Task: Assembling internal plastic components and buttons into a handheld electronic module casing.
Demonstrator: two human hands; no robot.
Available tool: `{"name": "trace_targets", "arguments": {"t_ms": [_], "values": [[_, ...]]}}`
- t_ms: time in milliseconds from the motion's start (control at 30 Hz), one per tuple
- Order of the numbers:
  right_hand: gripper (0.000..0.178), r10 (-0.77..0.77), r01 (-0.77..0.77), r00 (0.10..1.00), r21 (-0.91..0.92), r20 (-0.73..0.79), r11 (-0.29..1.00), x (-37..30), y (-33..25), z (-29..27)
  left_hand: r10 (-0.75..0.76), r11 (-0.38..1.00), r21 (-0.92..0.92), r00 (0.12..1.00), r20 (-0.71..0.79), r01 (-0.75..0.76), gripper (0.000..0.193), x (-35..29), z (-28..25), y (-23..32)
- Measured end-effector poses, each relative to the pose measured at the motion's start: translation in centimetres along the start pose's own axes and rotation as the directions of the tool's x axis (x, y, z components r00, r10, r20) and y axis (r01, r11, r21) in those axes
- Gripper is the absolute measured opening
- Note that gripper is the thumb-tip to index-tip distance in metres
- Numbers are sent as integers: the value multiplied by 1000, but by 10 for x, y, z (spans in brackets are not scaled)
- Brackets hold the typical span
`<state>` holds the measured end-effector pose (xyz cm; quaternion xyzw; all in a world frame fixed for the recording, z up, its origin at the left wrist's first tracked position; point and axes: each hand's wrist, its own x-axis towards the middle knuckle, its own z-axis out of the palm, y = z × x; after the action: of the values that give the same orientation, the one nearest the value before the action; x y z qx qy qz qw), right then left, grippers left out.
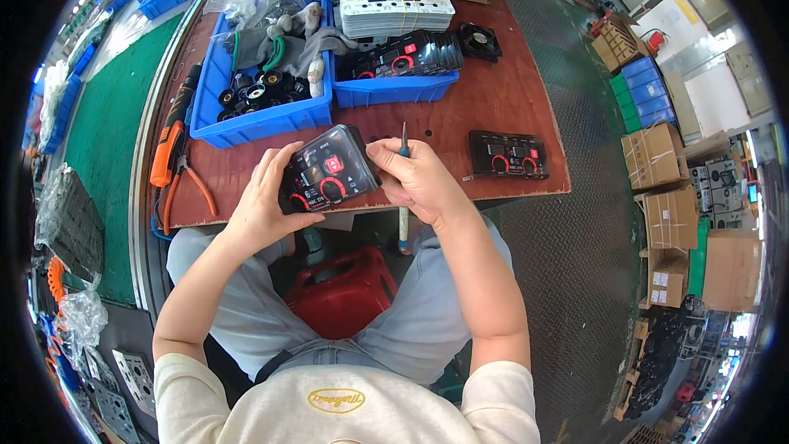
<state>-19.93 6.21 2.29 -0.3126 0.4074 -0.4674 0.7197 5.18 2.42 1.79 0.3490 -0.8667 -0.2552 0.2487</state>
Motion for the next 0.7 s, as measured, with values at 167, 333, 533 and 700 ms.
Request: {"name": "trace_targets", "arguments": {"t_ms": [167, 333, 533, 700], "values": [[14, -156, 122, 983, -292, -97, 948, -1, 5, 4, 10, 994, -109, 1000, 8, -9, 91, 4, 4, 4], [19, -171, 91, 968, -382, -182, 920, -21, -9, -7, -110, 779, -626, 987, -117, 13, 92, -2, 12, -4], [15, -386, 288, 742, -260, -548, 922, -82, -55, -106, -262, 684, -727, 949, -175, 54, 93, 7, -11, 1], [22, -504, -157, 579, -694, -641, 703, -86, -36, -186, -254, 786, -579, 967, 20, 219, 87, 16, -1, 26]]}}
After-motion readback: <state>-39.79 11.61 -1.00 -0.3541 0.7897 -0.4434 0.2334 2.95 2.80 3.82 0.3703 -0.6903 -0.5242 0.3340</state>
